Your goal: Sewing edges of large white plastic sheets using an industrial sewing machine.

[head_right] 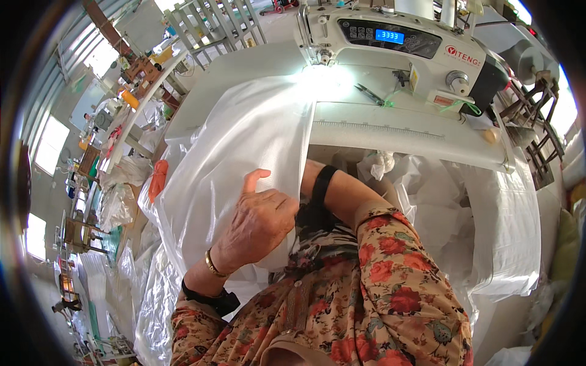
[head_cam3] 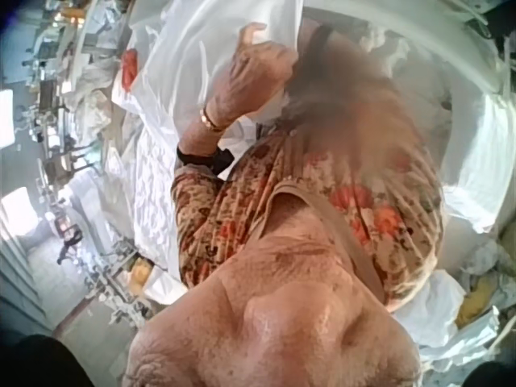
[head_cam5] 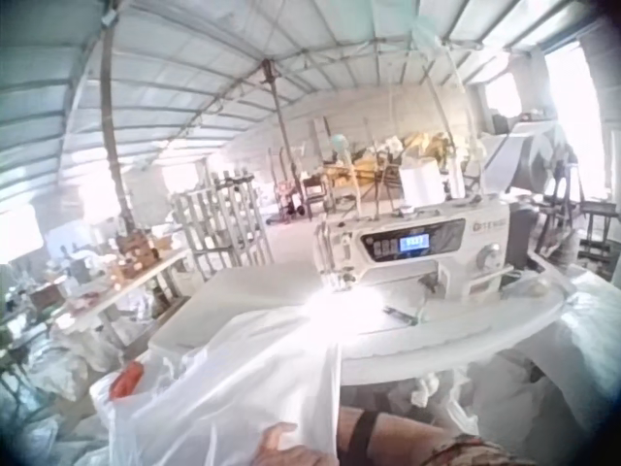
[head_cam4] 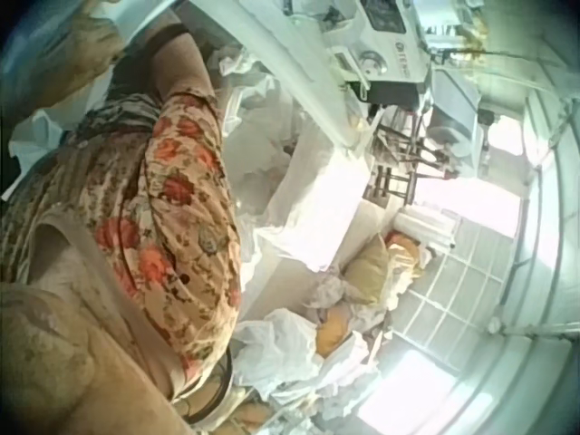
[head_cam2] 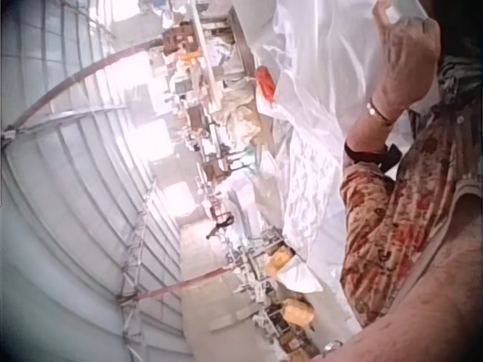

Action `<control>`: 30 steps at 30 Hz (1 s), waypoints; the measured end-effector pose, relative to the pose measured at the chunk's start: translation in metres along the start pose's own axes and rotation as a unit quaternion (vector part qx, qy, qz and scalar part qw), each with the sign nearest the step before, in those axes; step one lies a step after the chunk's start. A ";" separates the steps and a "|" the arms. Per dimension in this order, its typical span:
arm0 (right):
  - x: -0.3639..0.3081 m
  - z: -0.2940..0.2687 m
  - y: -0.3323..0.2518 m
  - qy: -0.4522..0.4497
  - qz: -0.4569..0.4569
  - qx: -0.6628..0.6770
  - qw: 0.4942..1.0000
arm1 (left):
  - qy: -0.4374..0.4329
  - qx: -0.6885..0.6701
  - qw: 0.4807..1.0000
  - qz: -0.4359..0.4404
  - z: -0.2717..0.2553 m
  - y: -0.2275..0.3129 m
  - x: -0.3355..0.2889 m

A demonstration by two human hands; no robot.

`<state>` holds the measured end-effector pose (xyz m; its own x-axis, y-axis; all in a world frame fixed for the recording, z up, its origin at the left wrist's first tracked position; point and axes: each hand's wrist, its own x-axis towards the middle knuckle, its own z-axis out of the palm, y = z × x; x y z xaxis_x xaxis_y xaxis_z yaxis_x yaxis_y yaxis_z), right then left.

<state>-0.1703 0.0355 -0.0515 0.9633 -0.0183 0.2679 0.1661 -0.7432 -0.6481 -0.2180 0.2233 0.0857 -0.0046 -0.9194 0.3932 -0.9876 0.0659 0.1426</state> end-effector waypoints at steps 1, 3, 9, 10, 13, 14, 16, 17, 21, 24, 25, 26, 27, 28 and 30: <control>-0.016 0.005 -0.006 -0.025 -0.003 0.019 0.999 | -0.022 0.001 1.000 -0.003 0.004 -0.001 -0.003; -0.033 0.019 -0.020 -0.067 -0.015 0.052 0.996 | -0.021 0.008 1.000 -0.007 0.018 -0.001 -0.011; -0.057 -0.004 -0.017 -0.082 -0.015 -0.126 0.988 | 0.016 0.016 0.999 -0.031 0.036 -0.011 -0.030; -0.056 -0.026 -0.011 -0.110 -0.033 -0.279 0.953 | 0.020 0.015 0.999 -0.032 0.035 -0.010 -0.030; -0.031 -0.103 0.025 0.091 0.086 -0.158 0.980 | 0.035 0.004 0.999 -0.029 0.031 -0.004 -0.026; -0.014 -0.118 0.026 0.126 0.104 -0.185 0.969 | 0.038 0.004 0.999 -0.029 0.031 -0.004 -0.026; 0.018 -0.127 0.037 0.139 0.115 -0.222 0.958 | 0.053 -0.008 0.998 -0.023 0.032 -0.001 -0.023; 0.032 -0.127 0.051 0.120 0.131 -0.273 0.945 | 0.054 -0.006 0.998 -0.017 0.031 -0.001 -0.020; 0.071 -0.123 0.051 0.061 0.205 -0.337 0.917 | 0.050 -0.004 0.999 -0.022 0.030 0.005 -0.015; 0.090 -0.123 0.047 -0.002 0.258 -0.380 0.888 | 0.051 -0.008 0.998 -0.024 0.036 0.006 -0.014; 0.091 -0.123 0.042 -0.005 0.268 -0.391 0.880 | 0.052 -0.013 0.998 -0.024 0.039 0.006 -0.015; 0.092 -0.121 0.045 -0.006 0.272 -0.389 0.880 | 0.048 -0.016 0.998 -0.023 0.042 0.007 -0.014; 0.095 -0.120 0.048 0.002 0.266 -0.405 0.874 | 0.054 -0.025 0.998 -0.017 0.044 0.007 -0.013; 0.096 -0.119 0.051 0.010 0.261 -0.422 0.868 | 0.060 -0.035 0.998 -0.010 0.047 0.008 -0.012; 0.094 -0.116 0.054 0.008 0.262 -0.431 0.863 | 0.052 -0.038 0.998 -0.006 0.059 0.010 -0.012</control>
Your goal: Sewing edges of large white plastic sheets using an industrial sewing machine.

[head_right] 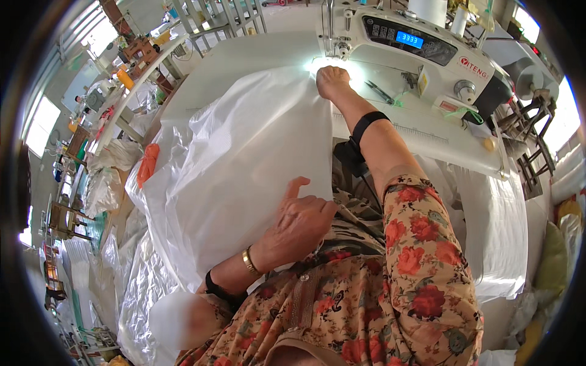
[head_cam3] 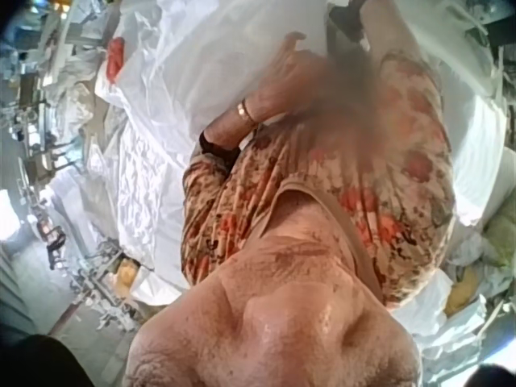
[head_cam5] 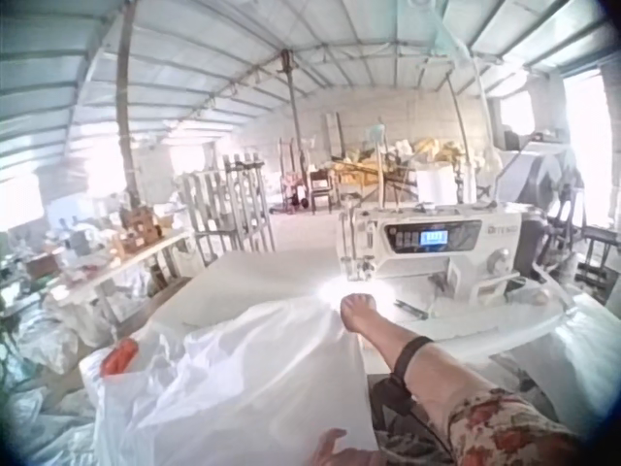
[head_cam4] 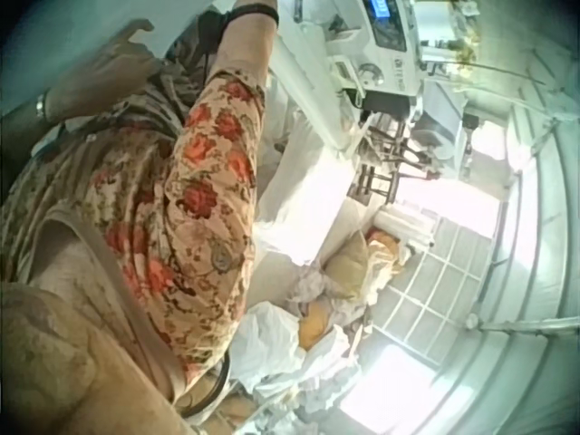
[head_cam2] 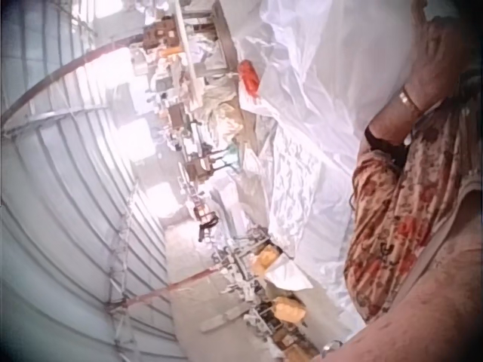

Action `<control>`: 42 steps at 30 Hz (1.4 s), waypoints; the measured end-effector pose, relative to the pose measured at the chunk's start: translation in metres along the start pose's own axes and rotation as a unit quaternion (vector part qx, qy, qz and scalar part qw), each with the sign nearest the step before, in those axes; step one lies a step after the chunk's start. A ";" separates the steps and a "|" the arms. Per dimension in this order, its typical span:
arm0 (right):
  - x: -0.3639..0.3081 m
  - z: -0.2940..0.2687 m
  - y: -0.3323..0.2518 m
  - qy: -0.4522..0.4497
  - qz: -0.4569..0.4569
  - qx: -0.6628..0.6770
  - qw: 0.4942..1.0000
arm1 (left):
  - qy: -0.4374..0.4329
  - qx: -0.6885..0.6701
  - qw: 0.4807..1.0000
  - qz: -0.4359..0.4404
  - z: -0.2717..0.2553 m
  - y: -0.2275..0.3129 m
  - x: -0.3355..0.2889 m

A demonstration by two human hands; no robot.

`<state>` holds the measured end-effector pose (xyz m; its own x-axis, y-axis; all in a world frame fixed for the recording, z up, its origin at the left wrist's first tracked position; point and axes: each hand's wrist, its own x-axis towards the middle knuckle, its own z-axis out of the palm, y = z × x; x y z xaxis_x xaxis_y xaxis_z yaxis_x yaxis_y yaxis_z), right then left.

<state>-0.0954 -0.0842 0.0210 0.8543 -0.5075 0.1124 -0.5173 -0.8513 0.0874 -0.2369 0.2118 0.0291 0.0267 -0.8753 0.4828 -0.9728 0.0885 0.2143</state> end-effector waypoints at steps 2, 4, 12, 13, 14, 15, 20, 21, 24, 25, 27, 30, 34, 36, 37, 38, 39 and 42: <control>-0.006 0.003 0.000 0.020 -0.001 0.007 1.000 | -0.007 -0.003 1.000 0.004 0.008 0.000 -0.002; -0.025 -0.001 -0.008 0.015 0.000 0.016 1.000 | 0.002 -0.004 1.000 0.003 0.012 -0.002 -0.007; -0.112 -0.001 -0.023 0.075 -0.071 0.015 0.995 | -0.032 0.010 0.999 0.013 0.035 -0.014 -0.018; -0.115 -0.001 -0.027 0.060 -0.048 0.014 0.997 | -0.033 0.009 0.999 0.012 0.038 -0.016 -0.019; -0.114 -0.003 -0.028 0.044 -0.026 0.013 0.999 | -0.030 0.009 0.999 0.014 0.040 -0.018 -0.020; -0.112 -0.006 -0.028 0.024 -0.031 0.013 0.999 | -0.030 0.008 0.999 0.009 0.042 -0.020 -0.021; -0.091 -0.003 -0.023 0.030 -0.064 0.012 0.997 | -0.033 0.032 0.999 -0.004 0.046 -0.038 -0.012; -0.087 -0.005 -0.022 0.054 -0.080 0.021 0.995 | -0.035 0.042 0.999 -0.007 0.045 -0.042 -0.009; -0.067 -0.003 -0.021 0.026 -0.066 0.013 0.997 | -0.021 0.045 0.999 -0.019 0.049 -0.056 0.002; -0.061 -0.002 -0.021 0.025 -0.069 0.013 0.997 | -0.009 0.038 0.999 -0.027 0.050 -0.060 0.005; -0.047 0.000 -0.022 -0.001 -0.064 -0.007 0.998 | -0.005 0.045 0.998 -0.037 0.051 -0.069 0.011; -0.020 0.021 -0.011 0.100 -0.052 0.000 0.994 | 0.016 0.053 0.998 -0.036 0.051 -0.078 0.030; 0.006 0.034 -0.006 0.122 -0.046 0.012 0.991 | 0.050 0.067 0.996 -0.041 0.056 -0.094 0.046; 0.023 0.032 0.000 0.056 0.032 0.069 0.996 | 0.061 0.045 0.995 -0.069 0.061 -0.095 0.055; 0.018 0.037 0.008 0.083 0.044 0.059 0.994 | 0.075 0.022 0.993 -0.091 0.064 -0.093 0.057; 0.011 0.032 0.006 0.111 0.047 0.052 0.991 | 0.072 0.022 0.992 -0.098 0.066 -0.094 0.053; 0.012 0.032 0.003 0.104 0.074 0.079 0.989 | 0.105 0.042 0.986 -0.120 0.068 -0.095 0.046; 0.009 0.026 0.007 0.101 0.115 0.133 0.979 | 0.132 0.061 0.978 -0.147 0.075 -0.092 0.036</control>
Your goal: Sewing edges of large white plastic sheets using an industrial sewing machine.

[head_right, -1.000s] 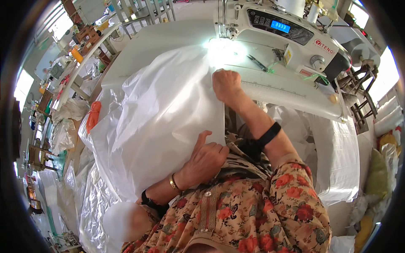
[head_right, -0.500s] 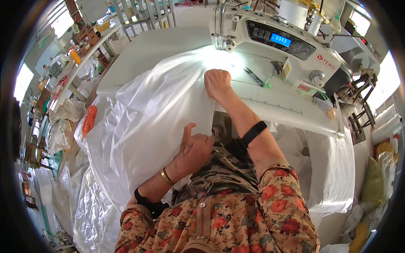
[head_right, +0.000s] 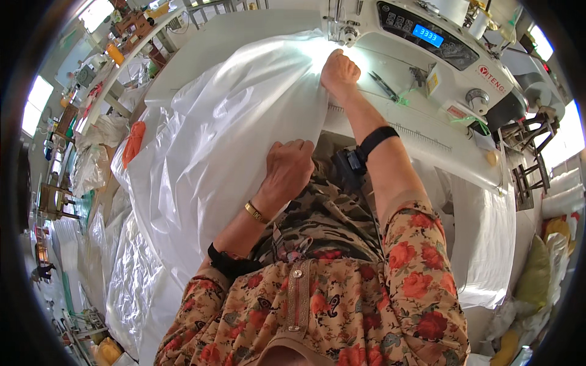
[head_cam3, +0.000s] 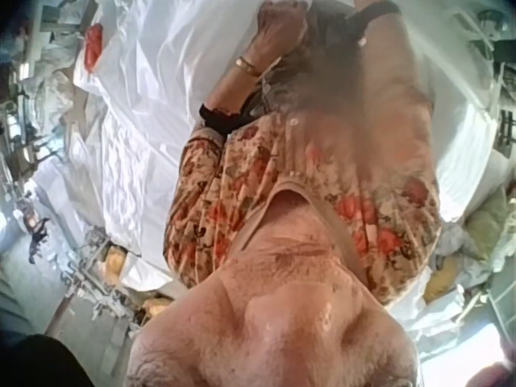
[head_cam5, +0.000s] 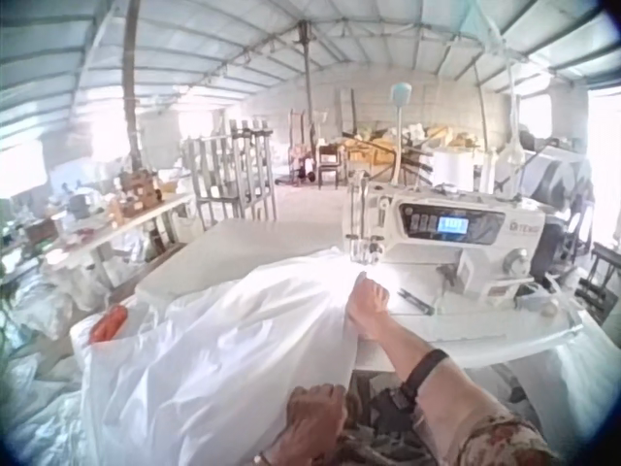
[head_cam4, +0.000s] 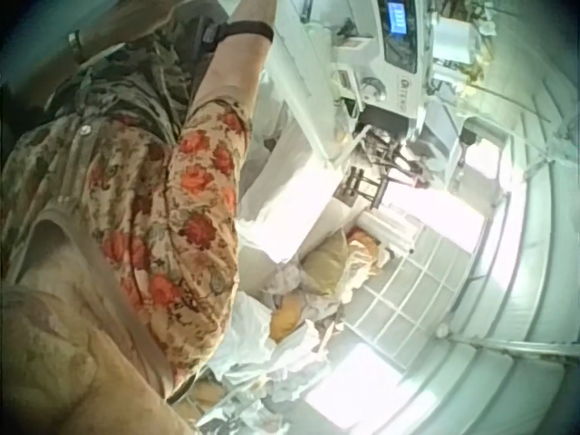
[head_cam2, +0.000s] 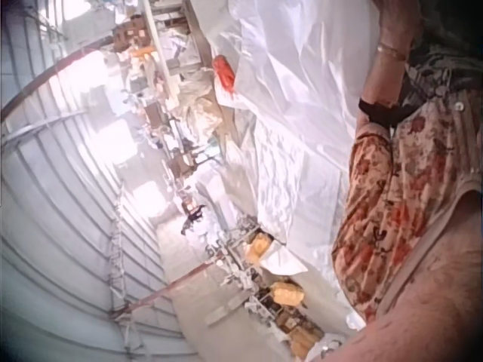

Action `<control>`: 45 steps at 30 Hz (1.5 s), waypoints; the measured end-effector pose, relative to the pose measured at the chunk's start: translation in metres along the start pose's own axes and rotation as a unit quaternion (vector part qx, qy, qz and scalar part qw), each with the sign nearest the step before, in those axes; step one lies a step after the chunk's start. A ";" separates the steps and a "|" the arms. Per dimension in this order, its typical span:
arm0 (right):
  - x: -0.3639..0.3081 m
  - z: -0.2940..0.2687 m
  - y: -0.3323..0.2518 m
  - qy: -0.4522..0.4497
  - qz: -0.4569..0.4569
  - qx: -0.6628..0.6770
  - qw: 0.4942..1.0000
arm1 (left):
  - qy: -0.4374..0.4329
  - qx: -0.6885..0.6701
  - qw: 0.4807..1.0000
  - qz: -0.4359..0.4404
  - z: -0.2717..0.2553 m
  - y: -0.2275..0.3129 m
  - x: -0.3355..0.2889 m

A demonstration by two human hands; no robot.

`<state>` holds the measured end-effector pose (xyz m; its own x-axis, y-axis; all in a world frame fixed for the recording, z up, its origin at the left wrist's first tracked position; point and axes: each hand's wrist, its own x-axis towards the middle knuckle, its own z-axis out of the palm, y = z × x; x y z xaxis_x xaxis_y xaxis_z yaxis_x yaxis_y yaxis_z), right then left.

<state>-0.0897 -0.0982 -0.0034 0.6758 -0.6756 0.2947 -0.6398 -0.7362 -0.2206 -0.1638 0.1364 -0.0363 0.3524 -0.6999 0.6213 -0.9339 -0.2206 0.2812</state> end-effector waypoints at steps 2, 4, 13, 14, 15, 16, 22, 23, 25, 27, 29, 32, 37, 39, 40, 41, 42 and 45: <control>0.006 -0.002 0.005 0.016 0.035 0.035 0.999 | -0.005 0.001 1.000 -0.003 -0.004 0.008 0.000; 0.004 -0.015 -0.001 -0.051 0.044 0.028 0.997 | 0.019 -0.085 0.996 -0.033 -0.028 0.021 0.012; -0.020 -0.018 -0.006 -0.080 0.043 0.004 0.996 | -0.073 -0.268 0.946 -0.165 -0.008 0.011 -0.010; -0.028 -0.019 -0.005 -0.081 0.042 0.002 0.996 | -0.051 -0.304 0.936 -0.168 -0.009 0.010 -0.011; -0.037 -0.022 -0.001 -0.067 0.013 0.009 0.998 | -0.051 -0.307 0.935 -0.168 -0.009 0.011 -0.012; -0.042 -0.023 -0.001 -0.051 -0.019 0.019 0.998 | -0.063 -0.309 0.933 -0.173 -0.010 0.007 -0.011; -0.102 -0.033 -0.012 -0.054 -0.064 -0.020 0.996 | -0.082 -0.277 0.946 -0.151 -0.013 0.005 -0.014; -0.105 -0.036 -0.013 -0.051 -0.064 -0.022 0.996 | -0.070 -0.271 0.952 -0.126 -0.011 0.006 -0.014; -0.110 -0.043 -0.014 -0.099 -0.083 -0.080 0.988 | -0.077 -0.258 0.956 -0.113 -0.010 0.007 -0.011; -0.112 -0.051 -0.016 -0.093 -0.114 -0.098 0.984 | -0.084 -0.244 0.961 -0.100 -0.010 0.007 -0.008; -0.108 -0.049 -0.017 -0.088 -0.145 -0.115 0.979 | -0.087 -0.220 0.967 -0.098 -0.009 0.006 -0.004; -0.100 -0.041 -0.015 -0.047 -0.151 -0.114 0.981 | -0.072 -0.179 0.979 -0.073 -0.004 0.003 0.002; -0.080 -0.039 -0.018 -0.087 -0.162 -0.122 0.975 | -0.082 -0.149 0.983 -0.068 0.000 -0.008 0.019; -0.070 -0.034 -0.017 -0.084 -0.162 -0.118 0.976 | -0.082 -0.137 0.985 -0.070 0.002 -0.013 0.026; -0.066 -0.032 -0.017 -0.080 -0.165 -0.114 0.977 | -0.080 -0.126 0.986 -0.070 0.003 -0.015 0.030; -0.061 -0.029 -0.016 -0.082 -0.166 -0.113 0.976 | -0.080 -0.116 0.988 -0.071 0.005 -0.017 0.033; -0.056 -0.028 -0.015 -0.073 -0.170 -0.111 0.976 | -0.080 -0.114 0.988 -0.072 0.006 -0.019 0.038; -0.039 -0.016 -0.008 -0.036 -0.194 -0.103 0.975 | -0.078 -0.084 0.991 -0.070 0.014 -0.023 0.055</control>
<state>-0.1167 -0.0650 0.0014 0.9007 -0.3545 0.2512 -0.3861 -0.9182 0.0883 -0.1238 0.0939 -0.0191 0.4513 -0.7705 0.4503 -0.8489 -0.2150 0.4829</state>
